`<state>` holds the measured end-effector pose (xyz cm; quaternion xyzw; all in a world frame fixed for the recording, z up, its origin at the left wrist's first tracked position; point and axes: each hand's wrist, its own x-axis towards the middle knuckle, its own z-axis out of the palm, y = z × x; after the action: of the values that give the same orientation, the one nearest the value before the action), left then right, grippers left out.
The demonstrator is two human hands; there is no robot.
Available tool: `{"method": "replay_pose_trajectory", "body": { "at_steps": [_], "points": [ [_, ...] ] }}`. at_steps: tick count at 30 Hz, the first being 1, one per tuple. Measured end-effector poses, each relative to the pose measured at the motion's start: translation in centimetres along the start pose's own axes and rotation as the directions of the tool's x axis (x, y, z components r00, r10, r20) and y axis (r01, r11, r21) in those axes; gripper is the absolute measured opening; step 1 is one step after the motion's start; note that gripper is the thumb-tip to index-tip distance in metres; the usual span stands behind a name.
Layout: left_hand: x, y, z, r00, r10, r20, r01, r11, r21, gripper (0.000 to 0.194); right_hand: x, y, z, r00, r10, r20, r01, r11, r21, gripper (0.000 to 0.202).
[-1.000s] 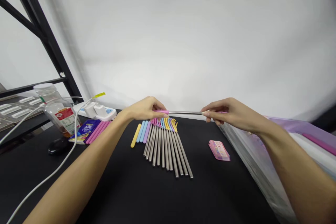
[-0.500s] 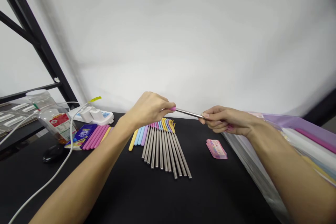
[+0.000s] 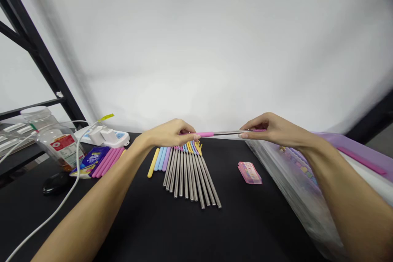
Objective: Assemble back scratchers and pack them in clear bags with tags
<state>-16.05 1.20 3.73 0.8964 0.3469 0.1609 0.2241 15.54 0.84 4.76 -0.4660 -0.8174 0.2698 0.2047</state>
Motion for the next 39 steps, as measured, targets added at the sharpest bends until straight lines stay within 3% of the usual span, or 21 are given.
{"method": "replay_pose_trajectory", "body": {
  "at_steps": [5, 8, 12, 14, 16, 18, 21, 24, 26, 29, 32, 36, 39],
  "points": [
    [0.0, -0.3, 0.1, 0.993, 0.086, -0.084, -0.082, 0.996, 0.045, 0.038, 0.4, -1.1, 0.8, 0.999, -0.028, 0.038, 0.027, 0.999, 0.037, 0.037],
    [0.6, -0.5, 0.8, 0.978, 0.165, -0.128, -0.144, 0.977, 0.158, 0.035, 0.8, -0.4, 1.2, 0.99, 0.068, 0.126, -0.093, 0.974, 0.208, 0.036],
    [1.7, -0.4, 2.2, 0.909, 0.304, -0.284, -0.218, 0.93, 0.297, 0.028, 1.4, 1.6, 1.8, 0.927, 0.147, 0.344, -0.314, 0.808, 0.499, 0.034],
    [1.9, -0.2, 2.5, 0.874, 0.355, -0.333, -0.232, 0.905, 0.356, 0.028, 1.6, 2.2, 2.1, 0.907, 0.114, 0.406, -0.346, 0.751, 0.562, 0.032],
    [1.9, 0.0, 2.3, 0.884, 0.342, -0.317, -0.212, 0.9, 0.38, 0.028, 1.7, 2.2, 2.1, 0.916, 0.101, 0.389, -0.318, 0.774, 0.547, 0.033],
    [1.6, 0.2, 2.0, 0.931, 0.257, -0.259, -0.172, 0.935, 0.311, 0.029, 1.6, 1.6, 2.0, 0.956, 0.097, 0.276, -0.218, 0.865, 0.451, 0.034],
    [1.2, 0.2, 1.6, 0.993, 0.042, -0.112, -0.041, 0.999, 0.014, 0.04, 1.2, 0.3, 1.6, 0.997, 0.009, 0.073, -0.026, 0.972, 0.233, 0.033],
    [1.3, -0.1, 2.0, 0.999, -0.053, 0.011, 0.054, 0.962, -0.268, 0.054, 0.9, -0.8, 1.4, 0.996, -0.082, 0.027, 0.08, 0.993, 0.091, 0.033],
    [1.5, -0.3, 2.3, 0.999, -0.043, -0.026, 0.033, 0.947, -0.318, 0.056, 0.9, -1.3, 1.5, 0.994, -0.112, 0.013, 0.112, 0.993, 0.03, 0.035],
    [1.7, -0.3, 2.7, 0.989, -0.02, -0.144, -0.016, 0.969, -0.246, 0.052, 1.0, -1.9, 1.7, 0.991, -0.125, 0.042, 0.124, 0.992, 0.027, 0.039],
    [1.9, 0.1, 3.1, 0.964, 0.048, -0.26, -0.083, 0.989, -0.123, 0.049, 1.0, -1.8, 1.7, 0.988, -0.087, 0.129, 0.071, 0.99, 0.126, 0.039],
    [2.3, 0.7, 3.9, 0.889, 0.306, -0.34, -0.259, 0.949, 0.178, 0.05, 1.2, 0.0, 1.9, 0.967, 0.059, 0.249, -0.14, 0.936, 0.322, 0.036],
    [2.6, 0.9, 4.6, 0.826, 0.468, -0.314, -0.307, 0.841, 0.446, 0.05, 1.5, 1.7, 2.2, 0.904, 0.094, 0.417, -0.303, 0.829, 0.469, 0.033]
  ]
}}
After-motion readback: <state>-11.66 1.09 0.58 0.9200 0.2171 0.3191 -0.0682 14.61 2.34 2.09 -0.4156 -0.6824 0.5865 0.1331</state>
